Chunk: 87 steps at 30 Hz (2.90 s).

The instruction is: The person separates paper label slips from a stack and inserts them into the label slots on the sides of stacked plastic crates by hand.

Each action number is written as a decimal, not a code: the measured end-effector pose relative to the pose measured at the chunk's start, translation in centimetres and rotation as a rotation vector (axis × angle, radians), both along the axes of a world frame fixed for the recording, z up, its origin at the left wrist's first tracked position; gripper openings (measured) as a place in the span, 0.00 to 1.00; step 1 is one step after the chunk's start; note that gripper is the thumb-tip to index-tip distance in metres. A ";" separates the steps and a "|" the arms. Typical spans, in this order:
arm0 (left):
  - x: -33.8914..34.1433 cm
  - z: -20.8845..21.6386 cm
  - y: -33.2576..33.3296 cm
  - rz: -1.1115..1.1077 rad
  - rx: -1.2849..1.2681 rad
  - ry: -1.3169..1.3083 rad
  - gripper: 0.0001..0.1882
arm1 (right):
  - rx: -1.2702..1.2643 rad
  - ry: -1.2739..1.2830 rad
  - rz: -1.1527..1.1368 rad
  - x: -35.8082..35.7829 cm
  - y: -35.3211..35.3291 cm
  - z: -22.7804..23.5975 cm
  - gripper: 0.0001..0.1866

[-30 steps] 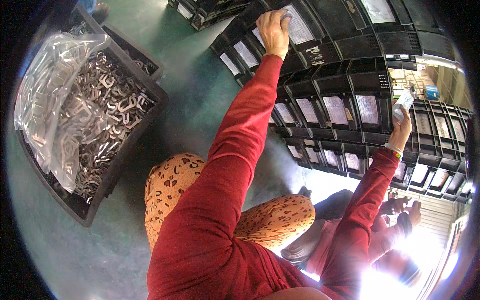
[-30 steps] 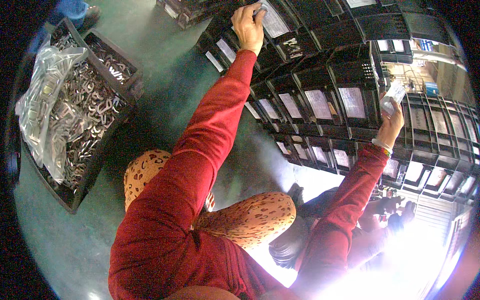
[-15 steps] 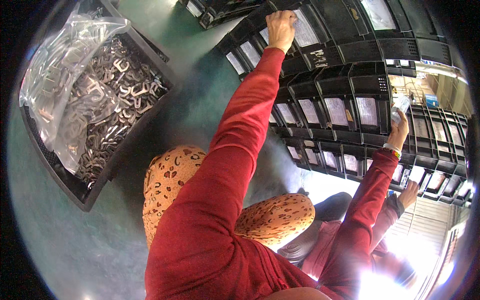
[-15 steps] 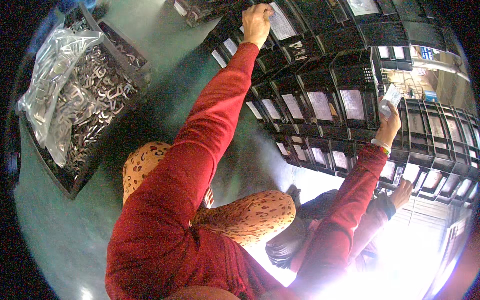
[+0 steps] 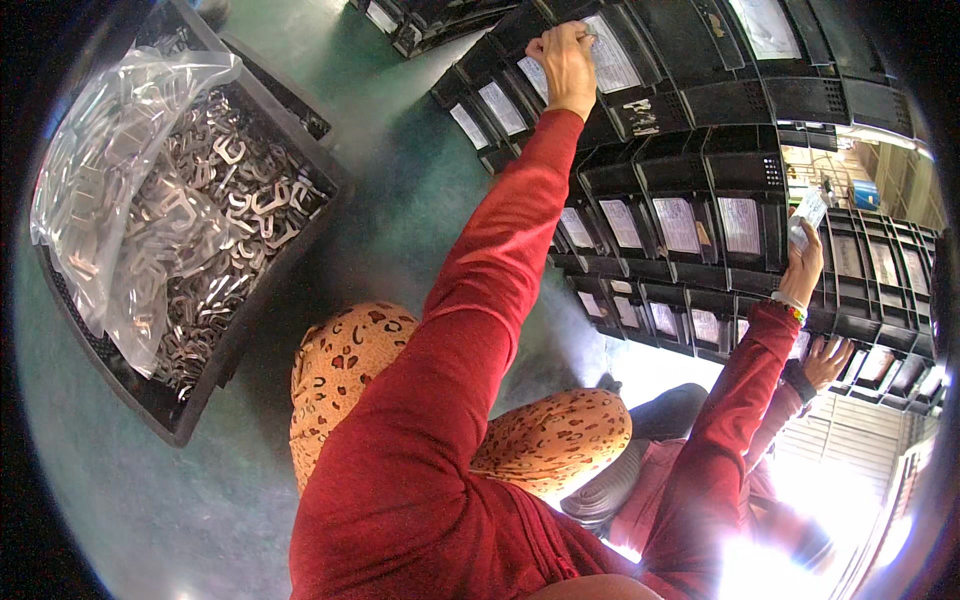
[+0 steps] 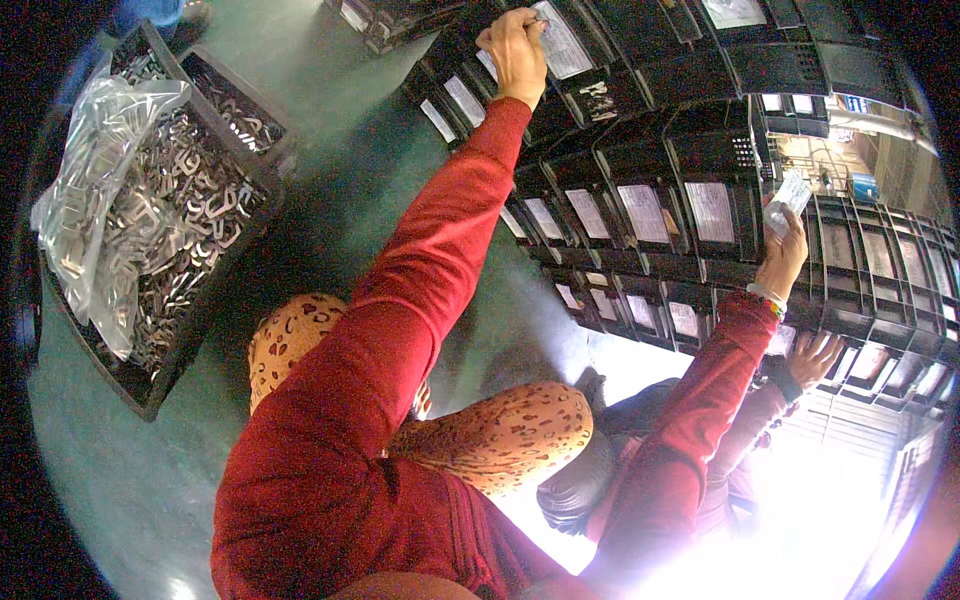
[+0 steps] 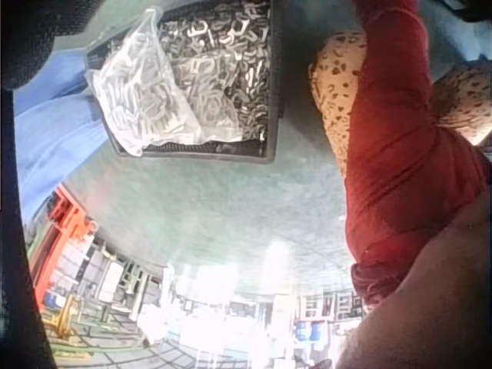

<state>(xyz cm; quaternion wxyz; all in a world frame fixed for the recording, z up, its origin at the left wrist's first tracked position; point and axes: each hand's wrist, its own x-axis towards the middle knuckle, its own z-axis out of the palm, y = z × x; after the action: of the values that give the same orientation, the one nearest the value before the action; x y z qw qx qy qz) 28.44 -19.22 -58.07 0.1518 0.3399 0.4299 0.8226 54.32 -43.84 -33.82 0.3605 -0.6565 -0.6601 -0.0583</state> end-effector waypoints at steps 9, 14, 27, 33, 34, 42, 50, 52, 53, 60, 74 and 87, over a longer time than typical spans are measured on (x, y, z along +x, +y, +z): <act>-0.4 -0.8 0.2 -0.036 0.074 0.081 0.08 | 0.000 -0.047 -0.020 -0.2 0.1 -0.1 0.16; -0.4 -0.7 -0.4 -0.076 0.038 0.038 0.08 | 0.004 0.141 -0.114 -2.4 0.5 0.4 0.17; -1.2 -0.6 -0.5 0.001 -0.007 0.100 0.09 | -0.026 -0.165 -0.097 -1.1 0.1 0.3 0.19; -2.1 -0.6 1.1 -0.048 0.110 0.088 0.02 | -0.014 -0.148 -0.077 -1.7 0.3 0.0 0.21; -2.3 -0.7 1.2 -0.044 0.110 0.092 0.02 | -0.013 -0.144 -0.073 -1.9 0.5 0.0 0.21; -1.6 -0.8 -0.6 -0.111 0.113 0.206 0.05 | 0.024 0.072 -0.082 -0.2 0.2 -0.1 0.17; -2.3 0.8 -3.9 0.112 -0.028 0.004 0.19 | 0.158 0.710 -0.340 -4.6 2.1 0.5 0.13; -1.5 0.6 -5.5 -0.019 -0.059 0.060 0.21 | 0.168 0.753 -0.330 -5.8 2.0 0.9 0.17; -0.8 0.2 -6.0 -0.175 -0.019 0.027 0.18 | 0.099 0.663 -0.335 -5.9 1.8 1.1 0.18; -0.6 -0.6 -5.7 -0.084 0.098 0.284 0.13 | 0.131 0.724 -0.331 -7.8 2.3 0.7 0.22; -0.1 -0.5 -5.5 -0.032 0.114 0.478 0.09 | 0.157 0.914 -0.061 -0.2 3.7 0.9 0.15; 0.7 -0.1 -5.3 -0.244 -0.050 0.290 0.07 | 0.174 0.942 -0.065 0.4 3.8 1.0 0.16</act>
<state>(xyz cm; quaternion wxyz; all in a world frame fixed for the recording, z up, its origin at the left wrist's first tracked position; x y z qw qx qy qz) 29.16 -24.52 -58.13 0.1954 0.5007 0.4233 0.7293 54.67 -40.02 -32.77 0.6721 -0.5990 -0.3967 0.1791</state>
